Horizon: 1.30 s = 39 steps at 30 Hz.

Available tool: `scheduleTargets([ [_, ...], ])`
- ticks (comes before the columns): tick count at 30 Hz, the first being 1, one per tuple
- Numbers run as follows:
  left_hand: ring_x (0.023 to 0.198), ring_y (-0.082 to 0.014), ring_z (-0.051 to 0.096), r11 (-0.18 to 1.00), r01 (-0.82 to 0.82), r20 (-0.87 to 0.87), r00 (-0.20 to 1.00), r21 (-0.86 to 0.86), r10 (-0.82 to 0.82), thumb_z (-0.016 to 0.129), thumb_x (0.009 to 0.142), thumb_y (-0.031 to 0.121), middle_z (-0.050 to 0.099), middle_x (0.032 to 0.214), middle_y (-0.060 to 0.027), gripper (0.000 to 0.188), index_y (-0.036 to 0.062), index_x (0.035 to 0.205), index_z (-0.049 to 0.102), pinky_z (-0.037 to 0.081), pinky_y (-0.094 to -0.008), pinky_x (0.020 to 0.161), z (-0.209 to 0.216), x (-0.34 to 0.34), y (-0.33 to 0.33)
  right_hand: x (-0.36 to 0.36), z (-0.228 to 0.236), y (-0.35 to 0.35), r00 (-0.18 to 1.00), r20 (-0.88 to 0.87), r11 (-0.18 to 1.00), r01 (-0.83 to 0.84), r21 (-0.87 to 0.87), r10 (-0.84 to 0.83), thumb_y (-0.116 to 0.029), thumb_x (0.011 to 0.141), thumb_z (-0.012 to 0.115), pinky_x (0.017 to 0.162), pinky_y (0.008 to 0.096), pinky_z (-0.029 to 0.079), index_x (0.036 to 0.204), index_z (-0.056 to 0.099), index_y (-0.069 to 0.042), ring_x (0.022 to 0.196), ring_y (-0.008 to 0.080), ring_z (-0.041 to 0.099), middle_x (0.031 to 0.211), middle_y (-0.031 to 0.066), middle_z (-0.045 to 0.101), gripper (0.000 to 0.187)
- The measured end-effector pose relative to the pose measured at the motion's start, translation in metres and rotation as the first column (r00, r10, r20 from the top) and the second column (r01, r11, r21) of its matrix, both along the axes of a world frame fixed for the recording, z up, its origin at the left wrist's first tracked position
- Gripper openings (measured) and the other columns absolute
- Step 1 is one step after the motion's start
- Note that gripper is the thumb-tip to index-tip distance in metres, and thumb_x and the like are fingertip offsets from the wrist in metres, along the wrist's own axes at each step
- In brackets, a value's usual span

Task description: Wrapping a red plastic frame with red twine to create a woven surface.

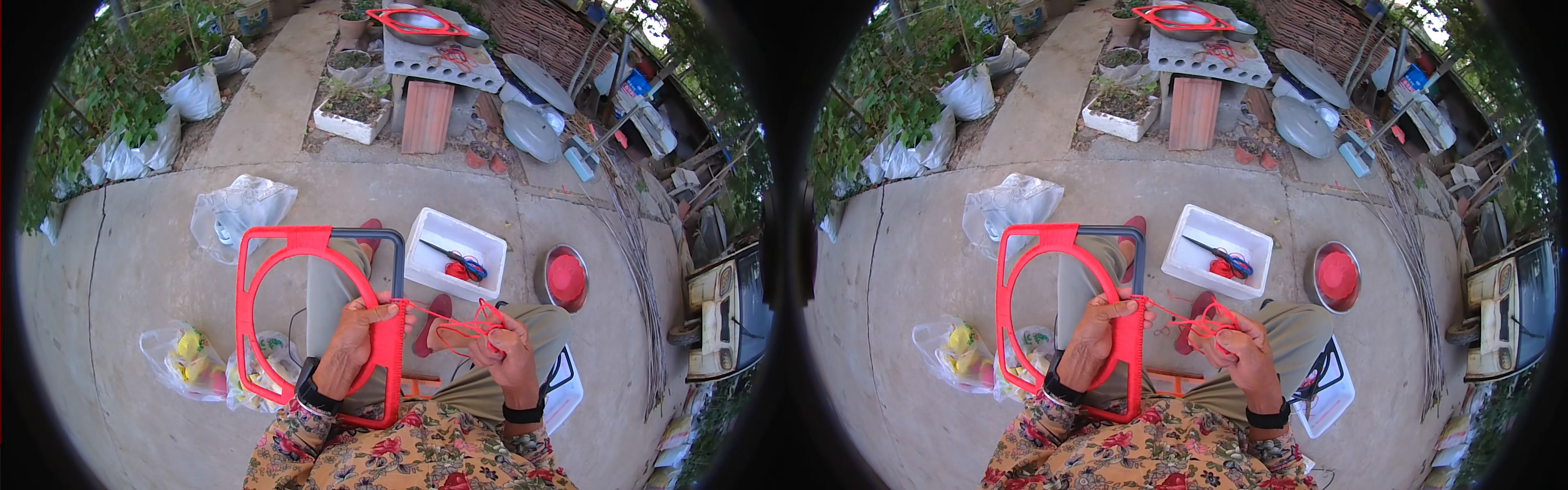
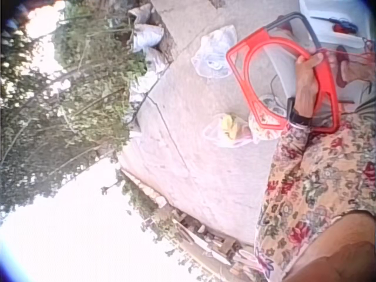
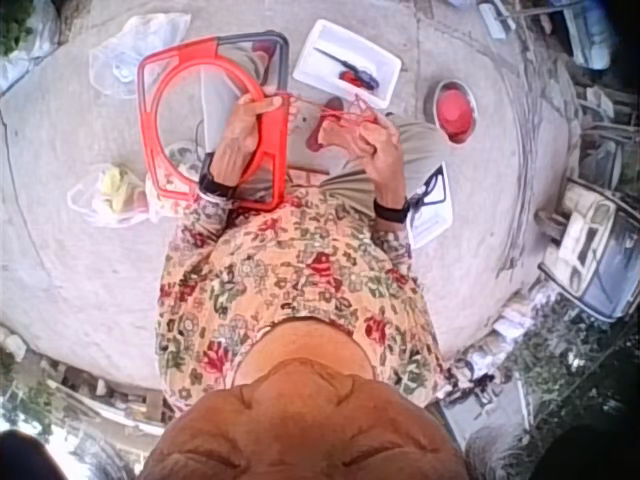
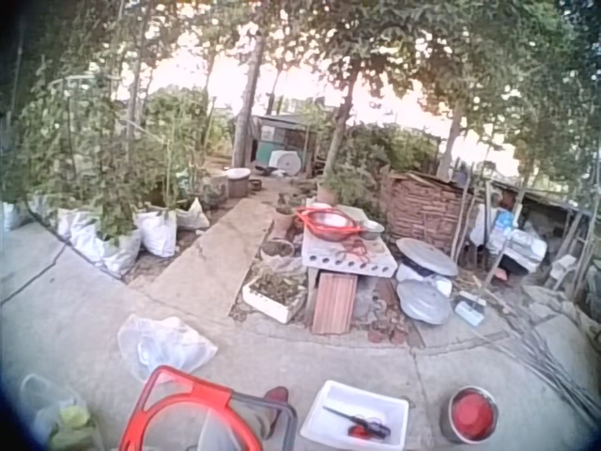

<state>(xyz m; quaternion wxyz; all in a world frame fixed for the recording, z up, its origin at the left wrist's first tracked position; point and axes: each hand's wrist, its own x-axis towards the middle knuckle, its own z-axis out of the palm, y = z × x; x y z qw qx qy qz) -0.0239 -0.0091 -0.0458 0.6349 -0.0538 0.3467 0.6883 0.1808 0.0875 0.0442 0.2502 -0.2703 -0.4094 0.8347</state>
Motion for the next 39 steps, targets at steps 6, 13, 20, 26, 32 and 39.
scheduleTargets([
  [6, 0.08, -0.0341, 0.068, 1.0, -0.002, -0.014, 1.0, -0.002, 0.002, 0.063, 0.082, -0.004, 0.064, 0.096, -0.0219, 0.033, -0.0053, 0.111, 0.047, 0.06, -0.0415, 0.068, -0.002, 0.001, 0.0, 0.001, 0.002, -0.001, 0.999, -0.047, 0.999, -0.003, -0.035, 0.001, -0.01, 0.081, 0.051, 0.057, 0.0257, 0.038, 0.101, 0.056, 0.012, 0.043, 0.0056, 0.03, 0.052, -0.0043, 0.034, 0.03],
  [13, 0.074, -0.0313, 0.068, 1.0, 0.0, -0.025, 1.0, 0.007, 0.0, 0.063, 0.081, -0.005, 0.064, 0.093, -0.0203, 0.031, -0.0043, 0.108, 0.049, 0.06, -0.0405, 0.065, -0.004, 0.001, 0.0, -0.005, 0.005, -0.002, 0.992, -0.123, 0.998, -0.016, -0.055, 0.009, -0.013, 0.08, 0.053, 0.043, 0.0239, 0.025, 0.094, 0.055, 0.007, 0.043, 0.0062, 0.029, 0.054, -0.0029, 0.036, 0.024],
  [20, 0.067, -0.0289, 0.065, 0.997, -0.025, 0.005, 1.0, 0.079, 0.024, 0.067, 0.078, 0.004, 0.065, 0.085, -0.0187, 0.024, 0.0001, 0.098, 0.056, 0.055, -0.0398, 0.06, -0.001, 0.001, 0.001, -0.016, 0.016, -0.011, 0.975, -0.157, 0.985, -0.165, -0.041, 0.157, -0.016, 0.083, 0.058, 0.045, 0.0234, 0.027, 0.088, 0.056, 0.001, 0.045, 0.0071, 0.031, 0.056, -0.0012, 0.036, 0.018],
  [26, 0.064, -0.0288, 0.062, 0.998, 0.019, 0.038, 0.999, 0.061, -0.022, 0.065, 0.079, 0.011, 0.063, 0.082, -0.0185, 0.021, 0.0001, 0.095, 0.056, 0.054, -0.0392, 0.059, 0.001, -0.001, 0.002, -0.016, 0.018, -0.02, 0.979, 0.008, 0.96, -0.203, 0.191, 0.206, -0.017, 0.08, 0.062, 0.049, 0.0222, 0.03, 0.084, 0.06, 0.002, 0.056, 0.0073, 0.043, 0.074, 0.0012, 0.047, 0.019],
  [32, 0.064, -0.0292, 0.062, 0.993, 0.035, 0.113, 0.992, 0.116, -0.049, 0.063, 0.082, 0.017, 0.063, 0.082, -0.0182, 0.024, -0.0021, 0.096, 0.056, 0.053, -0.0385, 0.06, -0.001, -0.001, 0.001, -0.02, 0.025, -0.029, 0.993, 0.038, 0.989, -0.112, 0.094, 0.109, -0.01, 0.074, 0.06, 0.041, 0.0273, 0.023, 0.07, 0.048, 0.002, 0.043, 0.0093, 0.031, 0.054, 0.0019, 0.039, 0.018],
  [39, 0.063, -0.0273, 0.064, 0.981, 0.129, 0.061, 0.988, 0.143, -0.139, 0.06, 0.087, 0.021, 0.064, 0.078, -0.0181, 0.028, -0.0045, 0.1, 0.059, 0.055, -0.0358, 0.059, 0.002, -0.005, -0.003, -0.002, 0.015, -0.026, 0.987, 0.034, 0.982, -0.162, 0.094, 0.159, -0.01, 0.075, 0.059, 0.04, 0.0284, 0.02, 0.069, 0.047, 0.002, 0.042, 0.0097, 0.03, 0.053, 0.0026, 0.038, 0.018],
])
